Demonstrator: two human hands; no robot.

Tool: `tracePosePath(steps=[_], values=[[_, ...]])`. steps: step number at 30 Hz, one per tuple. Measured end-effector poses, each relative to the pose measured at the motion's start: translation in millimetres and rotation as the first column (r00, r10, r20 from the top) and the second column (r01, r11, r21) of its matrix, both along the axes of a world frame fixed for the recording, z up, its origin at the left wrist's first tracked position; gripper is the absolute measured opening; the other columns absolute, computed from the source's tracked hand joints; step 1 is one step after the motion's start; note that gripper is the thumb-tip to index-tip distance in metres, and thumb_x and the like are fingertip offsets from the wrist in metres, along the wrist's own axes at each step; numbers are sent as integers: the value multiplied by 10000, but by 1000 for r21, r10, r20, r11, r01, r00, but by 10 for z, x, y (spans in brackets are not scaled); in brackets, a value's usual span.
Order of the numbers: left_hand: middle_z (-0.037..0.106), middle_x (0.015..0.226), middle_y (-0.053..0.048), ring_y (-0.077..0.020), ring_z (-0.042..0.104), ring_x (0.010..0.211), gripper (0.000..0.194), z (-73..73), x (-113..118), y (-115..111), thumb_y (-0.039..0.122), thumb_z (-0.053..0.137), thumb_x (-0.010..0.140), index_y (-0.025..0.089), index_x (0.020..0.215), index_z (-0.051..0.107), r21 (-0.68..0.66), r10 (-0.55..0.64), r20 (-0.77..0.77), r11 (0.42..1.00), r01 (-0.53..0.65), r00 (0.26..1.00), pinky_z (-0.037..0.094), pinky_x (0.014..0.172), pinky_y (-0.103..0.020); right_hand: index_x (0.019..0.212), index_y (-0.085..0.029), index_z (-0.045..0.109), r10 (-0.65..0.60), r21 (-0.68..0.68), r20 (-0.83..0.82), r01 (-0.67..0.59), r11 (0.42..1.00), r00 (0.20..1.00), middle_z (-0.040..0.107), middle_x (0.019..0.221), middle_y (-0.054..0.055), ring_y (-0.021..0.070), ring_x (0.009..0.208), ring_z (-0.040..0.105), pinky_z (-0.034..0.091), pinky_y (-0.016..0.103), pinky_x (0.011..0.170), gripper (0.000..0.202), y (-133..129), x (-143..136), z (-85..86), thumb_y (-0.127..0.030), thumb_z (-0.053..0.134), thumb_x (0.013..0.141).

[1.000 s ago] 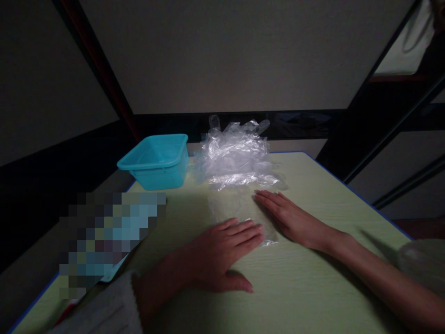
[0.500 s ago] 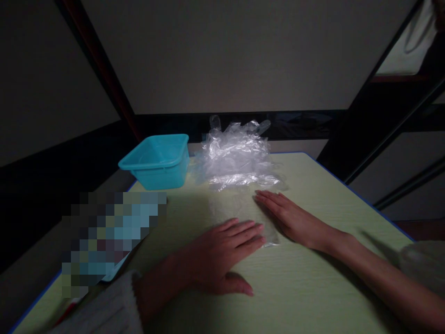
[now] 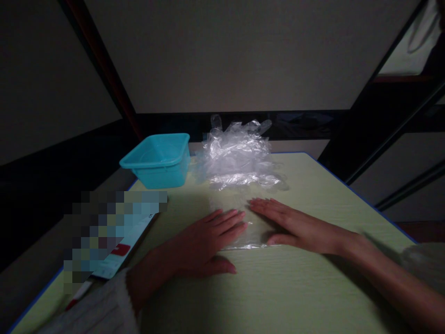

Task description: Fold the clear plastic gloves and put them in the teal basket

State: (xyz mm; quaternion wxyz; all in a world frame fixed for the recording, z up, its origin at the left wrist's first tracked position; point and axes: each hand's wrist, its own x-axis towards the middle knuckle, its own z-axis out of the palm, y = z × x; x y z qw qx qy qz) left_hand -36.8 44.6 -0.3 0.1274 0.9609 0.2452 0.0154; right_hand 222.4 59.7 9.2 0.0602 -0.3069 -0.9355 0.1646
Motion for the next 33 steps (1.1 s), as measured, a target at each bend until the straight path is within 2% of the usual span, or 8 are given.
tracePosePath(steps=[5,17,19,22,25,33], values=[[153,1484,-157,-265,120,1374,783,-3,-3,14,646,309,842,109,1407,238,-7,23,-29,1000,-23,999,128,1106,-422,1413,-122,237,-6,-39,12,6,999,1000,288,1443,177,280,1331,249,218,500,1082,745,3,11,-18,-537,474,840],[133,1488,-174,-284,105,1375,880,9,-59,38,717,307,781,101,1405,236,-15,87,-37,996,-88,995,105,1105,-431,1412,-90,221,-11,-89,56,16,996,998,238,1456,193,286,1344,201,157,515,1089,815,14,19,-1,-552,512,807],[129,1488,-175,-273,95,1377,845,14,-89,48,697,258,811,97,1405,230,-4,108,-41,994,-109,993,91,1104,-441,1418,-107,208,-14,-80,39,17,997,999,241,1458,182,288,1344,201,154,526,1087,802,7,18,10,-549,501,816],[119,1497,-145,-231,68,1383,683,0,-130,57,576,170,903,117,1406,224,40,152,-31,988,-151,988,62,1108,-434,1419,-127,213,-31,-39,-15,31,999,999,259,1457,167,281,1341,218,153,529,1086,709,-10,3,24,-517,430,870],[135,1501,-113,-204,83,1383,563,-27,-144,63,476,202,941,157,1404,227,81,181,-39,981,-177,983,65,1109,-417,1413,-129,232,-37,1,-56,37,999,998,283,1449,163,274,1337,237,166,535,1082,630,-27,-23,8,-479,371,908],[161,1492,-139,-231,123,1376,646,9,-105,61,548,292,900,149,1403,220,94,202,-135,977,-190,970,112,1097,-418,1400,-113,263,-13,14,16,13,1000,1000,288,1443,176,269,1335,244,186,523,1084,657,-24,-74,-72,-497,413,889]])
